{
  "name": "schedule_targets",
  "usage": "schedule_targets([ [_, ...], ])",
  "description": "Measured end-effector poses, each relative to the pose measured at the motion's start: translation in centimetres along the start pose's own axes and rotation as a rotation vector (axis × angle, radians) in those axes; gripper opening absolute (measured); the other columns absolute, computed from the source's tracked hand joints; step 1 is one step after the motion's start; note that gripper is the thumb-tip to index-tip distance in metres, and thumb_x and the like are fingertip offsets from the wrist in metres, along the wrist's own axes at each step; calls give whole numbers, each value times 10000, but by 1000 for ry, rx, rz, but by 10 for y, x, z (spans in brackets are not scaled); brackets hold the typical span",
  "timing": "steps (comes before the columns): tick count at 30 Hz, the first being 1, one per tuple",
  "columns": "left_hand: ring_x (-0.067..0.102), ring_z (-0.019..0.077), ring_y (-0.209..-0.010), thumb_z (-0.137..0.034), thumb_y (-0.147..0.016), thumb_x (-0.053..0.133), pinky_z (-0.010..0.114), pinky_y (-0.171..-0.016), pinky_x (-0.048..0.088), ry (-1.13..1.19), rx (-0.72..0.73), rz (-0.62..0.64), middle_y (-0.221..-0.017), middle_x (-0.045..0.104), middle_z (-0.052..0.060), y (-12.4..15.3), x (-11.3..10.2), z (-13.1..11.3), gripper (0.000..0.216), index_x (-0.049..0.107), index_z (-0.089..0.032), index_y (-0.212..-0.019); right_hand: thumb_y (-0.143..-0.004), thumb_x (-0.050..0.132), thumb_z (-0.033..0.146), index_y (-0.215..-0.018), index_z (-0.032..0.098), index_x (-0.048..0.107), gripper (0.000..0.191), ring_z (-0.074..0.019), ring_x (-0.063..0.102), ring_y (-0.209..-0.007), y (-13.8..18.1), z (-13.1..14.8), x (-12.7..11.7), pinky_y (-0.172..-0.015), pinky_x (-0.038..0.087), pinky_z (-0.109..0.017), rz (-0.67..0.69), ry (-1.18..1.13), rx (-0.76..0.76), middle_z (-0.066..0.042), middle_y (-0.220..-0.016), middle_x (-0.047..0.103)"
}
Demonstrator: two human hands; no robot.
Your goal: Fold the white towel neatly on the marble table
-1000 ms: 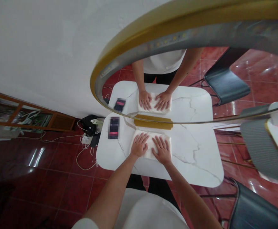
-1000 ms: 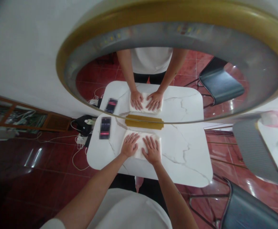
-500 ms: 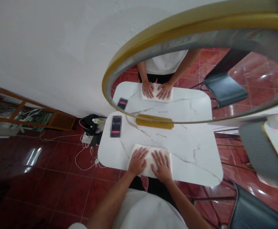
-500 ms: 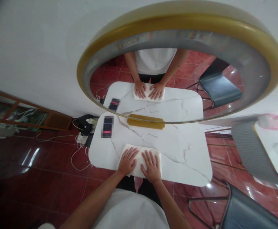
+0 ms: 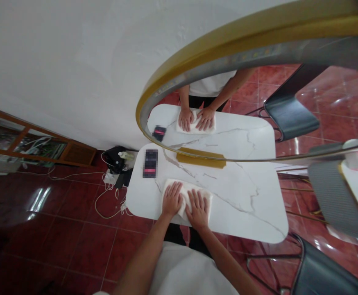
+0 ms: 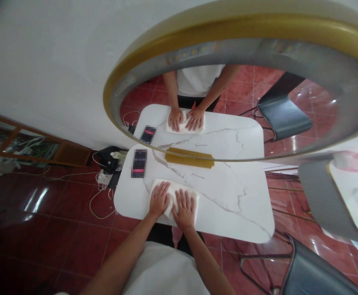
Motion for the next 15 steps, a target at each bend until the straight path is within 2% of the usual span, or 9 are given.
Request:
schedule_targets([
  [6,280,176,-1377,-149,-891,348,394,-1137,247,-7,-56,-72,-1465,373,31,-35,-6,24,592,208,-200,-1464,-925,354,309,-1487,224,60,640,-263,153,-1404,-31,17,7,-1109,139,-486,12,-29,51,-58,-1523,208],
  [15,307,199,-1365,-149,-867,371,398,-1120,289,-21,-51,-155,-1453,383,106,-82,-11,54,597,231,-126,-1448,-894,398,424,-1474,54,28,781,-294,147,-1400,-56,36,16,-1105,188,-471,18,-115,-23,-156,-1525,148],
])
Point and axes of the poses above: each hand's wrist, its own y-axis away from the middle knuckle, its own x-axis out of the palm, z = x × y, the point moved 8 cm from there along -y, towards the middle knuckle
